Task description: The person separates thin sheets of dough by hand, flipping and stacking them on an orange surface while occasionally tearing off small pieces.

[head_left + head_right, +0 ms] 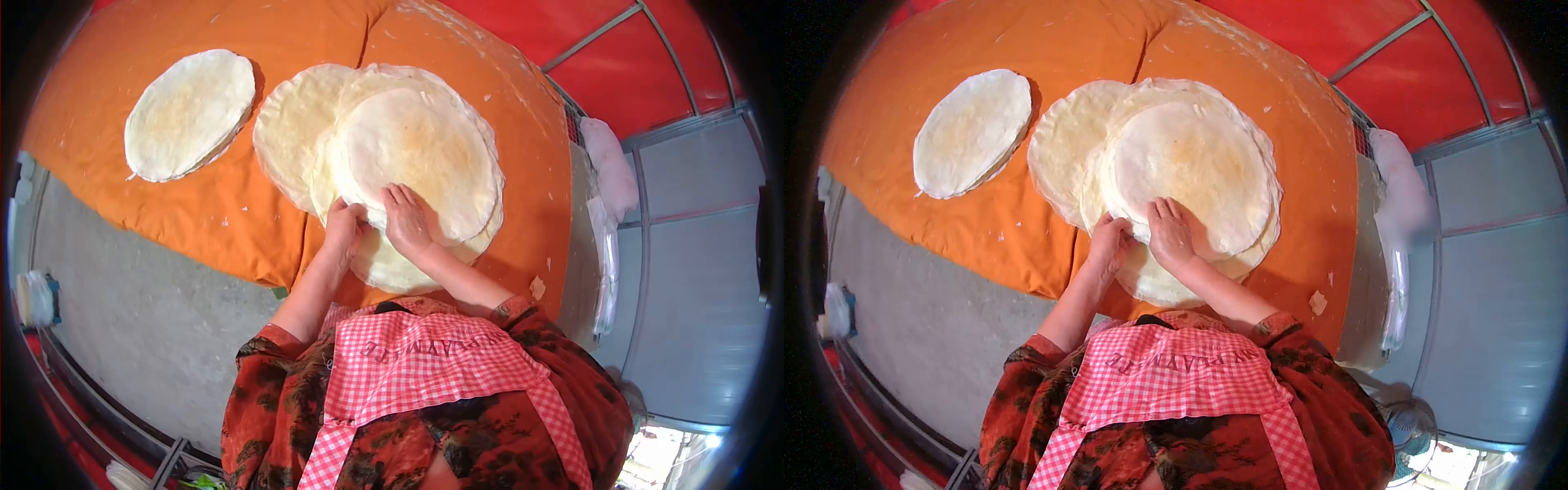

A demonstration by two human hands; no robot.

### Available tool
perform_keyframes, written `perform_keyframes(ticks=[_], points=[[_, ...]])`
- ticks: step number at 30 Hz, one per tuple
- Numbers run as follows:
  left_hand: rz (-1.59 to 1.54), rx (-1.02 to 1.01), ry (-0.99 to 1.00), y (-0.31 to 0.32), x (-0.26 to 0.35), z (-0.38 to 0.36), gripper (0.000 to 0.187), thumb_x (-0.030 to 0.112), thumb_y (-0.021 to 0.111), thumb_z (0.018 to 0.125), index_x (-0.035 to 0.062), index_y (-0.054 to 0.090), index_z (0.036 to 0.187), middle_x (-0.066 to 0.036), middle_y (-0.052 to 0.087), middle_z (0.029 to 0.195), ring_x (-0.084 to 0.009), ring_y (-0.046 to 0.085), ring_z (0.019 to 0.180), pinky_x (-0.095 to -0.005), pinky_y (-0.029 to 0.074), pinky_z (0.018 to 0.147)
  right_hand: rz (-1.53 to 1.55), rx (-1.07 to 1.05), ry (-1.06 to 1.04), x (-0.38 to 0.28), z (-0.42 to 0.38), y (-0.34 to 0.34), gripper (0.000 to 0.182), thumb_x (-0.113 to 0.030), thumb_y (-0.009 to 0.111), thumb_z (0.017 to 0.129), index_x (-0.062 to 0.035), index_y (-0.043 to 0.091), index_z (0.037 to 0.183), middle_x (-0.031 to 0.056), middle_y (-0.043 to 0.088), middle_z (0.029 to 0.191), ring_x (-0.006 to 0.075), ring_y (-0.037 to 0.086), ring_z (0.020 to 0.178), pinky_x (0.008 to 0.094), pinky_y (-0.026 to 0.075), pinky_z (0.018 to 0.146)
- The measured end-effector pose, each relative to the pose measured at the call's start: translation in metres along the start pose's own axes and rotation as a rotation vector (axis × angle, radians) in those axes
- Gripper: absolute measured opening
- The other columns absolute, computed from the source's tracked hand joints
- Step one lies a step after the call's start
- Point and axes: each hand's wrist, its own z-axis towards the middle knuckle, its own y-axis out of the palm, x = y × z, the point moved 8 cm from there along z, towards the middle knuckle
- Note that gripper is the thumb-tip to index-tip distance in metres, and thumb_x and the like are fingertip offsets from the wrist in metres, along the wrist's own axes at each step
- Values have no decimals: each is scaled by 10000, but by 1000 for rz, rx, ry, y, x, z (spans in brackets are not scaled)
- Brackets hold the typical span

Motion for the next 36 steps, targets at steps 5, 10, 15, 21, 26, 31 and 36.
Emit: perform_keyframes(ticks=[5,10,15,21,26,31,36], points=[[137,23,32,3,4,-2,288,-36,552,819,27,543,1101,-83,635,905,-164,603,695,-291,519,586,104,-62,15,2,8,-4,395,-52,482,831,60,481,1209,245,520,1241,399,447,1216,440,355,1036],[175,32,54,3,2,1,293,9,593,842,25,535,1128,-76,647,883,-174,622,721,-293,510,582,72,-13,-20,-6,6,-4,398,-49,494,817,55,462,1200,253,507,1225,392,451,1197,449,340,1043],[152,78,42,6,3,-4,230,80,565,883,60,541,1111,-36,617,779,-127,563,560,-272,447,456,28,-22,-18,9,5,-3,383,-19,494,788,59,489,1163,248,555,1162,380,520,1126,435,447,925],[233,35,64,-3,-5,6,248,61,519,900,77,516,1147,-53,619,842,-151,595,639,-286,494,522,29,-165,-32,-5,19,-6,259,-16,477,781,48,548,1021,232,601,1050,371,574,1023,440,490,821],[65,7,-32,-1,-5,-2,239,193,459,929,87,527,1133,-64,618,898,-189,607,751,-323,503,602,49,-14,-110,-14,15,-1,218,-32,486,782,48,552,973,219,613,1022,384,580,990,443,478,837],[-363,-69,-167,-14,-23,10,282,316,413,918,119,551,1064,-60,615,933,-221,582,851,-394,485,721,186,-149,72,-11,25,-16,310,15,436,796,53,574,1070,253,606,1047,398,574,1007,431,462,882],[-216,-155,-136,-9,-20,7,248,274,466,914,112,543,1084,-48,602,961,-217,582,861,-393,493,753,151,-35,-58,-16,20,-10,356,-136,566,820,43,525,1125,236,584,1090,393,537,1070,447,435,929]])
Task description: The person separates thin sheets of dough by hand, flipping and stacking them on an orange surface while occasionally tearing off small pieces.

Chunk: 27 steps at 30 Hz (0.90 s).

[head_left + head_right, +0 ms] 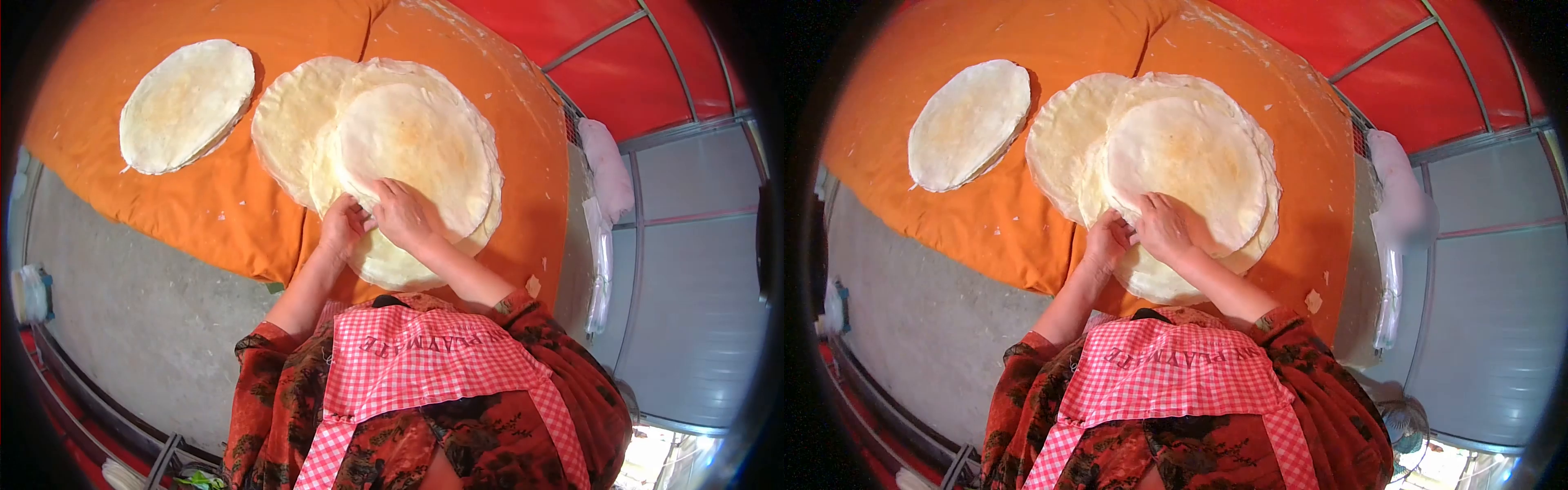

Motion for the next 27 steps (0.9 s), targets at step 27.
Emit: perform_keyframes(ticks=[27], points=[[6,179,56,21,6,-8,290,308,519,918,76,549,1090,-78,631,875,-151,597,689,-288,492,548,-183,-86,-45,0,-7,11,426,-58,611,774,-3,473,1173,158,514,1176,341,491,1119,421,441,911]])
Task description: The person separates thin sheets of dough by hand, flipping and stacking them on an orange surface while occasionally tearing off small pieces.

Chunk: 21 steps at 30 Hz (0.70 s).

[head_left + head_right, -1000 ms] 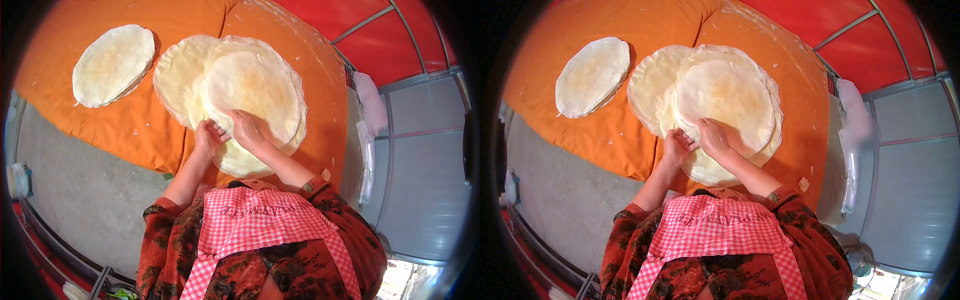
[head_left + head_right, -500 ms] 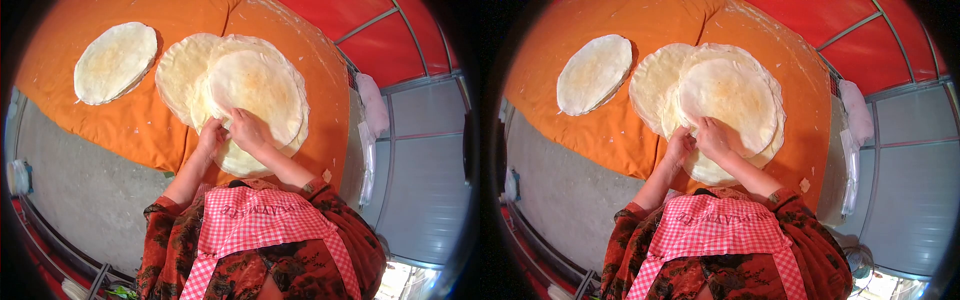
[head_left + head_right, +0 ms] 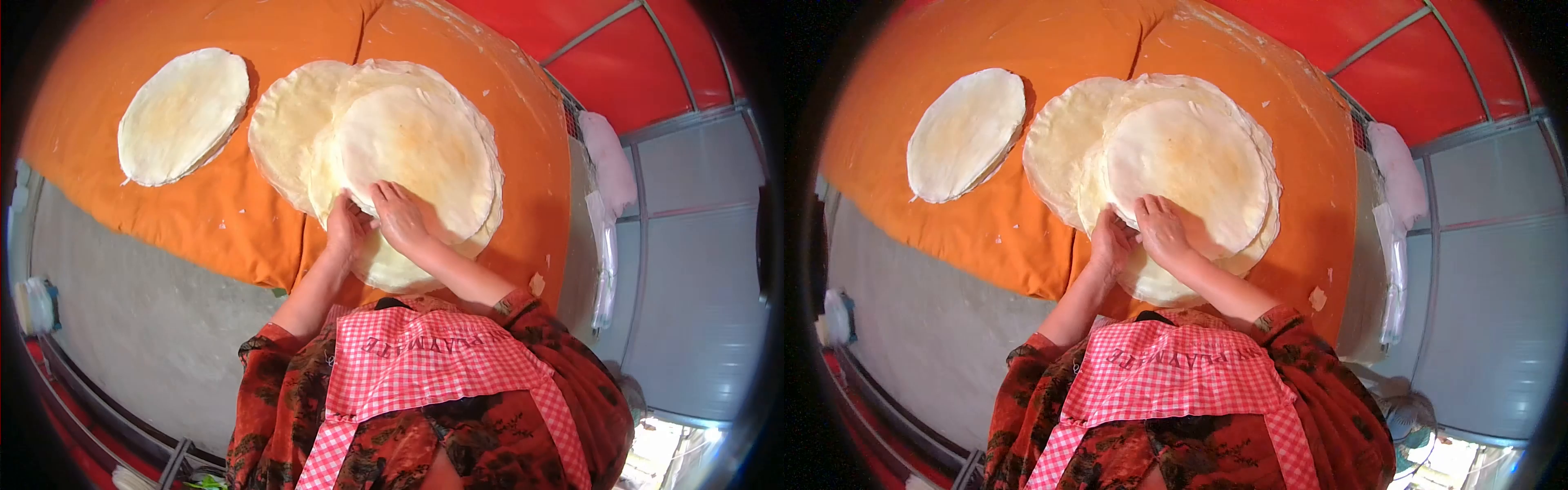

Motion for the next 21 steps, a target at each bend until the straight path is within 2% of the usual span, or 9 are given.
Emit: perform_keyframes(ticks=[4,6,7,9,11,14,17,18,21], points=[[290,40,-11,-2,9,7,332,343,571,902,80,486,1086,-83,617,926,-169,598,790,-299,495,595,-173,202,-8,-14,-18,-36,481,-58,679,727,-27,502,1173,141,519,1193,327,493,1112,389,437,916],[378,84,52,18,21,-4,333,293,602,884,80,448,1089,-81,598,941,-183,592,817,-313,500,614,143,143,-18,-19,-48,-66,417,-100,644,784,-34,533,1180,132,512,1256,316,491,1141,381,428,935],[419,106,79,25,25,-10,342,268,617,875,80,430,1091,-80,589,948,-189,589,830,-320,503,624,337,-167,173,4,-69,-38,374,-139,602,838,-31,543,1192,126,497,1295,299,485,1168,379,423,947],[401,58,75,34,26,-10,378,146,628,844,87,396,1136,-82,565,977,-208,577,837,-350,506,642,841,-526,533,37,-124,13,355,-217,538,914,-28,546,1214,118,493,1333,278,485,1196,388,417,959],[427,79,108,46,25,-13,347,83,596,849,101,407,1140,-88,555,1032,-208,561,865,-364,491,653,1473,-590,866,50,-164,42,389,-296,492,956,-28,531,1235,111,514,1330,271,498,1199,411,416,956],[355,18,195,69,22,-33,415,39,598,832,122,405,1190,-84,562,1062,-213,570,903,-373,493,683,2406,142,835,75,-166,28,520,-412,489,951,-45,460,1318,111,520,1331,280,491,1214,449,392,993],[422,75,156,39,1,-38,496,8,594,823,144,385,1252,-88,562,1079,-213,586,914,-379,511,680,2372,641,711,114,-167,23,646,-483,493,926,-58,361,1393,124,473,1382,313,444,1265,505,337,1048],[360,66,171,21,-9,-33,460,-24,588,807,118,417,1210,-88,592,1023,-218,600,855,-361,521,662,2386,620,685,132,-173,36,604,-431,516,925,-81,363,1392,111,435,1413,311,415,1291,520,293,1084],[352,78,200,-23,-23,-22,409,-36,577,811,85,460,1184,-107,607,1042,-230,613,860,-353,531,732,2221,624,814,134,-168,24,505,-367,544,916,-106,440,1335,94,507,1345,304,473,1234,509,326,1059]])
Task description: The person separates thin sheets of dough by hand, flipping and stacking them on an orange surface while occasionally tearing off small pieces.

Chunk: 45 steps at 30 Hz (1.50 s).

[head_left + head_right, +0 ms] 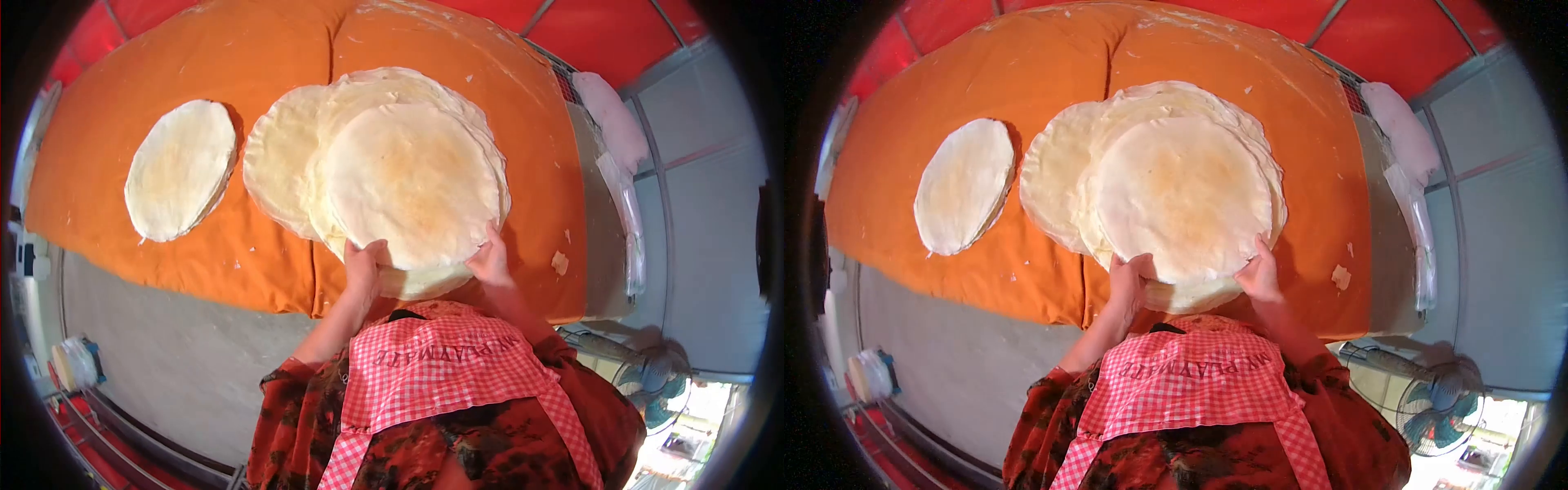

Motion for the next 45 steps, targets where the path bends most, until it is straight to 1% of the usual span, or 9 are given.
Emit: perform_keyframes(ticks=[5,9,13,16,23,31,35,39,45], points=[[-189,-56,-112,18,42,-1,301,103,597,873,-44,513,1123,-146,614,1130,-268,620,1013,-372,530,854,-134,134,-69,-29,10,-5,506,-350,539,908,-110,433,1340,89,510,1337,296,479,1235,522,378,1020],[-5,-110,-102,11,27,19,445,273,413,981,-29,493,1297,-134,546,1295,-260,522,1184,-402,426,1007,-178,69,-46,-27,21,-20,522,-361,533,900,-93,441,1338,104,530,1315,304,506,1202,523,410,996],[-54,36,-88,21,49,11,325,107,603,847,-20,447,1103,-141,592,1073,-306,569,1042,-487,522,828,-165,78,5,-27,22,-8,425,-273,555,885,-73,508,1258,109,587,1212,300,561,1116,481,475,937],[-59,15,-126,40,70,-7,338,95,588,846,3,384,1099,-139,587,1044,-311,577,1001,-506,520,813,-265,144,39,-34,42,-41,346,-166,587,851,-49,551,1174,103,611,1142,277,587,1069,445,510,883],[-337,-246,-376,39,40,3,318,209,555,871,-2,565,1108,-158,558,1191,-278,555,1096,-430,456,956,-311,160,71,-30,51,-76,174,-93,607,806,-46,602,974,82,629,1001,238,612,985,412,538,830],[-195,-110,-227,38,60,9,391,96,562,841,-11,453,1201,-129,552,1174,-279,564,1073,-455,479,923,-369,181,18,-62,49,-47,242,-35,619,775,-56,599,1015,72,633,976,238,624,947,407,540,823],[-168,-87,-157,50,81,-3,559,-3,551,815,57,327,1323,-149,534,1200,-291,572,1068,-444,507,891,-498,170,-175,-102,11,27,423,-1,594,749,-32,551,1170,90,619,1072,243,613,1000,407,528,849],[-203,-164,-222,47,107,-32,531,-20,536,825,60,339,1312,-131,535,1199,-276,569,1082,-443,512,895,-617,121,-290,-122,-36,88,532,-6,564,751,-22,492,1278,107,592,1161,234,593,1047,377,498,898],[-274,-235,-263,-8,197,-46,405,-5,543,829,-32,453,1223,-138,567,1165,-279,575,1075,-446,480,958,-822,-108,-473,-73,-95,272,473,-86,541,791,18,505,1251,108,596,1163,217,587,1050,341,483,900]])
